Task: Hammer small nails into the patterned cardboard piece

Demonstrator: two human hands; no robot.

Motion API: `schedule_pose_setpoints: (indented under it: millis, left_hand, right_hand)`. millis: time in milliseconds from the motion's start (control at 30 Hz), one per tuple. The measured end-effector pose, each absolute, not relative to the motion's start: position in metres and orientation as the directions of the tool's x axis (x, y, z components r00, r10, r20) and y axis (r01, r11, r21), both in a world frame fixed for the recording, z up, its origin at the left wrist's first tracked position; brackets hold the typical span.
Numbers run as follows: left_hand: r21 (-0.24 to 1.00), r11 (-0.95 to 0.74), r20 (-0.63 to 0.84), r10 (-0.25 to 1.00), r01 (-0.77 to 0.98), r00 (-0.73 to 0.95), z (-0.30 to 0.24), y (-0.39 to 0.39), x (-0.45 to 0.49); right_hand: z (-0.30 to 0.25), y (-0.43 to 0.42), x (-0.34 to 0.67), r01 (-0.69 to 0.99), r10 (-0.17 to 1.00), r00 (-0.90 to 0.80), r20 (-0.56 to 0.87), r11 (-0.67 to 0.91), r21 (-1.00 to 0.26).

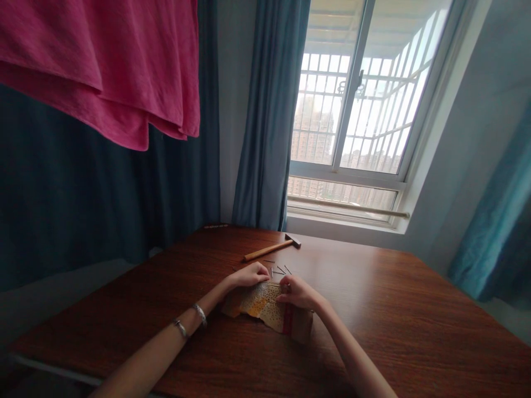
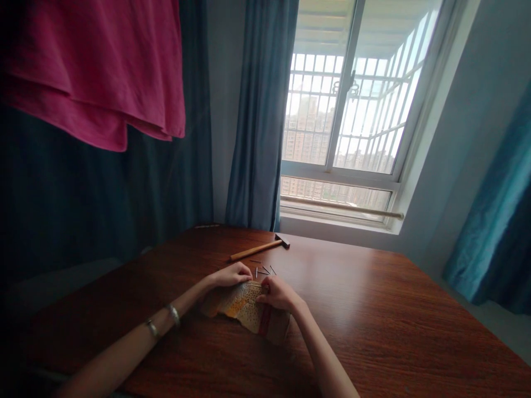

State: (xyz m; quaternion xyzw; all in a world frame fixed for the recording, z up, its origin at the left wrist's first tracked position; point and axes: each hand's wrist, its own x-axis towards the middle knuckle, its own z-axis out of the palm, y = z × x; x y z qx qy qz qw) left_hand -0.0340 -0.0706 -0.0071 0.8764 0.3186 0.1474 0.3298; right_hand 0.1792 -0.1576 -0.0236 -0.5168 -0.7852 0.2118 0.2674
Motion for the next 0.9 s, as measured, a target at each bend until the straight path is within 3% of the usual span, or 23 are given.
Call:
schedule_pose_setpoints:
  millis: [400,700,900]
  left_hand:
    - [0.781,-0.476,0.045,0.690,0.406,0.723,-0.005,-0.070,-0.029]
    - [0.778,-0.551,-0.034,0.444,0.302,0.896,0.016,-0.085,0.000]
    - [0.773,-0.548,-0.046,0.453,0.319,0.890,-0.001,-0.100,0.031]
  right_hand:
    - [-0.015,-0.161,0.185,0.664,0.902,-0.372,0.218,0.423,-0.617]
    - [-0.006,-0.185,0.212,0.754,0.894,-0.349,0.280,0.445,-0.483]
    - [-0.010,-0.223,0.241,0.781,0.903,-0.343,0.258,0.427,-0.457]
